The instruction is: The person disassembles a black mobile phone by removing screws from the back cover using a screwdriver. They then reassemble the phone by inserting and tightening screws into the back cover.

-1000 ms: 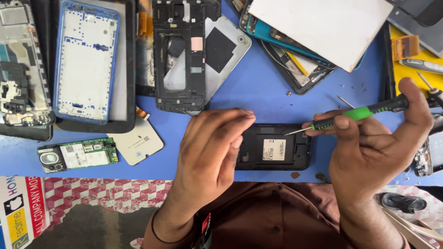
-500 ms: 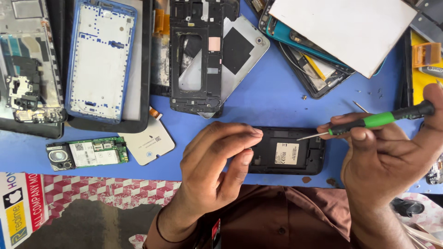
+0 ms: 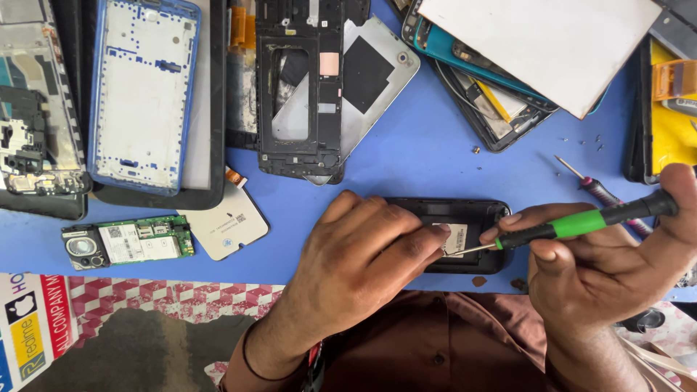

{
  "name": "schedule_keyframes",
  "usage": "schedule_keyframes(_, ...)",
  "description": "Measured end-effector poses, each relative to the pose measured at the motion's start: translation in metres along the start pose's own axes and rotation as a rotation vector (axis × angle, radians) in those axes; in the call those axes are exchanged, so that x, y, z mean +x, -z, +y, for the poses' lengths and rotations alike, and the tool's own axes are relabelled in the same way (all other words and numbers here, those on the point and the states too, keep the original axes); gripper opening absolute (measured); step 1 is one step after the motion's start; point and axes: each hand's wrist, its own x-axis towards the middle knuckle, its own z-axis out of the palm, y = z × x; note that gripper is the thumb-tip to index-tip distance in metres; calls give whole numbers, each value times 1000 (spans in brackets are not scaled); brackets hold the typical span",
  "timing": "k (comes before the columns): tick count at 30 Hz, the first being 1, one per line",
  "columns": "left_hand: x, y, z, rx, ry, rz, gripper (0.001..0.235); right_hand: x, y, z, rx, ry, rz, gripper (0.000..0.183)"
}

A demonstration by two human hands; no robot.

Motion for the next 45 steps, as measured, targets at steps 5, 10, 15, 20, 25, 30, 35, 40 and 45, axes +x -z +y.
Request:
schedule_keyframes(5, -2, -1, -1, -29, -10, -29, 27, 6, -3, -3, 46, -49, 50, 92)
schedule_keyframes(10, -4, -1, -2, -65, -10, -21, 26, 5, -5, -5, 39, 54, -5, 77)
schedule_keyframes(15, -5, -2, -2, -57, -14, -1, 23, 10, -6, -4, -8, 18, 36, 52)
schedule_keyframes(20, -5, -1, -1, -58, -10, -11, 23, 12, -9, -9, 11, 138, -12, 63)
schedule_keyframes(25, -4, -3, -2, -43, -13, -12, 23, 12, -9, -6, -57, 17, 37, 52)
schedule_keyframes(30, -4, -1, -1, -20, -24, -19, 23, 6, -3, -3, -80, -1, 23, 69)
schedule_keyframes(35, -2, -1, -1, -13, -24, -23, 22, -2, 3, -3, -158, 39, -54, 80)
schedule_keyframes(40, -1, -2, 0, 6, -10, -27, 21, -1, 1, -6, -235, 86, -73, 76)
schedule_keyframes(45, -3, -2, -1, 1, -10, -23, 21, 3, 0, 1, -274, 168, -55, 30)
